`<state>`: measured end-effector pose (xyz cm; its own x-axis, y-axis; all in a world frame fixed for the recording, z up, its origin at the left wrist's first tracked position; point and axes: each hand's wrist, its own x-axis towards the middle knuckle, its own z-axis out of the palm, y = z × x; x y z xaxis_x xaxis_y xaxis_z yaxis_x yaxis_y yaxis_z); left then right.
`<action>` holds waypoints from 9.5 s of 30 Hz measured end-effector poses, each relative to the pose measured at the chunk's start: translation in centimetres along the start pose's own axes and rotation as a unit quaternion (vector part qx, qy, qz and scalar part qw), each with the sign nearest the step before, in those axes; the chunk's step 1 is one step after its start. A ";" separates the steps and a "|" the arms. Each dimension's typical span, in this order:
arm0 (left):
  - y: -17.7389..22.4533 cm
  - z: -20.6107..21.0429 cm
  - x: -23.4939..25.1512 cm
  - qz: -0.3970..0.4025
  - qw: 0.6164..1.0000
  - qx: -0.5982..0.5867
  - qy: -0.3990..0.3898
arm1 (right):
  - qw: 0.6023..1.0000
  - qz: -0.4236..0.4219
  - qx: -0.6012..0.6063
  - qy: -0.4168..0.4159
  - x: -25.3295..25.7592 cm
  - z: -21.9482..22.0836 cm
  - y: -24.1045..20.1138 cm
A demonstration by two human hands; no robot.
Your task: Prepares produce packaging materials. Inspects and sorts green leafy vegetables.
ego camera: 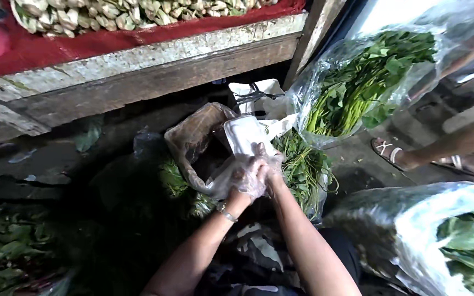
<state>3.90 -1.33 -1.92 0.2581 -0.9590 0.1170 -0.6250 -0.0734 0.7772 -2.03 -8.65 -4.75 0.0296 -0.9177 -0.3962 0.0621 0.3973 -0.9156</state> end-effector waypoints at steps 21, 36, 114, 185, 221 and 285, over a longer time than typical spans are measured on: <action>-1.0 -8.7 1.4 0.053 0.867 0.394 -0.302 | 0.988 -0.075 -0.137 -0.019 0.6 -4.9 -0.2; 2.9 -2.7 -6.0 0.384 0.886 -0.178 -0.189 | 0.954 -0.275 -0.119 -0.020 -9.8 -16.7 3.3; 9.3 8.0 -16.5 0.350 0.875 -0.194 -0.273 | 0.932 -0.338 -0.132 -0.010 -25.6 -29.2 8.3; 8.7 9.0 -21.3 0.352 0.905 -0.121 -0.208 | 0.917 -0.278 -0.283 0.045 -28.7 -28.4 7.3; 9.2 7.6 -19.3 0.180 0.881 -0.151 -0.410 | 0.920 -0.329 -0.173 0.125 -29.7 -26.9 8.9; 8.1 9.4 -19.9 0.406 0.862 -0.147 -0.267 | 0.908 -0.384 -0.135 0.102 -27.9 -28.8 11.5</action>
<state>-13.19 14.61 -3.73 -0.6006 -0.6565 0.4563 -0.2065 0.6787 0.7048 -30.91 21.41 -6.23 -0.1064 -0.9157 0.3875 -0.2620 -0.3501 -0.8993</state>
